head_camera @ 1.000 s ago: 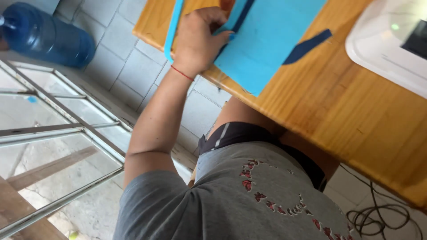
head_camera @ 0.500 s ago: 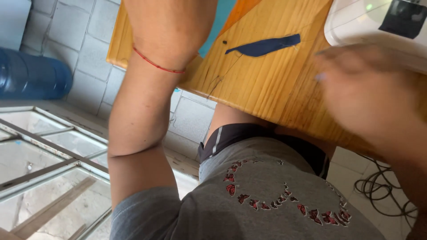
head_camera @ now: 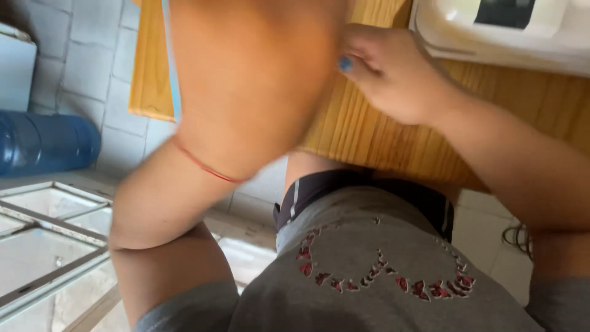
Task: Cutting fabric with scissors and setting up a sewing machine to sew a piece of cloth.
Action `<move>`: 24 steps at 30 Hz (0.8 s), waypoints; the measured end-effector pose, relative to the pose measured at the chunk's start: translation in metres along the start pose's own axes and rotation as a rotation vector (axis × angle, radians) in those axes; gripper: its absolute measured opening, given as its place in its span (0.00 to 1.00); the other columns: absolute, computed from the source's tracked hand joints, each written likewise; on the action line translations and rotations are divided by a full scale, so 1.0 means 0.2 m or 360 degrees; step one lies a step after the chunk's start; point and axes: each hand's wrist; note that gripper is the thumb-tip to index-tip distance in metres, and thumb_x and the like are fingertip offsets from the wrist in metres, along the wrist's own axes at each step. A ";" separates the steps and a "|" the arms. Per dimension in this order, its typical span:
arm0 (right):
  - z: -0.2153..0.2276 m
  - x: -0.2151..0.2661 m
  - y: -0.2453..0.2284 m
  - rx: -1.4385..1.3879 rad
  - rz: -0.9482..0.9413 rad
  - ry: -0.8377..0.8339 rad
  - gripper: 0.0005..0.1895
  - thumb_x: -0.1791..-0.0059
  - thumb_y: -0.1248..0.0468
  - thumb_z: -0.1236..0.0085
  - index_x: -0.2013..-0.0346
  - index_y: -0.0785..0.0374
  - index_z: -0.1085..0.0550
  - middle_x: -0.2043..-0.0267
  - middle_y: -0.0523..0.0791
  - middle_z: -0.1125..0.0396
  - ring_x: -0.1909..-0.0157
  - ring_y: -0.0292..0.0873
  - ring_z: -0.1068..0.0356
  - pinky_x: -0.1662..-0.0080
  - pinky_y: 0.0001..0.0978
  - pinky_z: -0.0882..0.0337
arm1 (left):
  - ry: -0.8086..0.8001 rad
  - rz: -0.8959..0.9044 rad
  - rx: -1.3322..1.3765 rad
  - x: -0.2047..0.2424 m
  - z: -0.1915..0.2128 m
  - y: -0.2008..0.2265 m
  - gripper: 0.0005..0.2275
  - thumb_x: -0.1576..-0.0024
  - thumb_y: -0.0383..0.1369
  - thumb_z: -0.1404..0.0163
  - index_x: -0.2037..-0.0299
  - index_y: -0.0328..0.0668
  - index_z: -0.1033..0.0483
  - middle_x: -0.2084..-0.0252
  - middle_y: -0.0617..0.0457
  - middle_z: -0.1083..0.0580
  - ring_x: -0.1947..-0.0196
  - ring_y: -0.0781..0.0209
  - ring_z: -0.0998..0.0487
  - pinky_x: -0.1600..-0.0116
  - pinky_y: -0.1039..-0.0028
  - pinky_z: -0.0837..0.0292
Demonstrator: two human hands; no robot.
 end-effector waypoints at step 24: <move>-0.01 0.50 0.26 0.0803 0.0347 0.0222 0.22 0.47 0.81 0.42 0.37 0.82 0.20 0.32 0.61 0.31 0.32 0.64 0.30 0.28 0.51 0.31 | -0.0425 -0.0218 0.1565 0.50 -0.18 0.45 0.32 0.36 0.60 0.73 0.49 0.40 0.26 0.46 0.46 0.28 0.43 0.47 0.29 0.44 0.59 0.35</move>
Point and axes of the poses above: each hand's wrist, its own x-axis away from the middle knuckle, its own z-axis out of the back of the hand, y = z × x
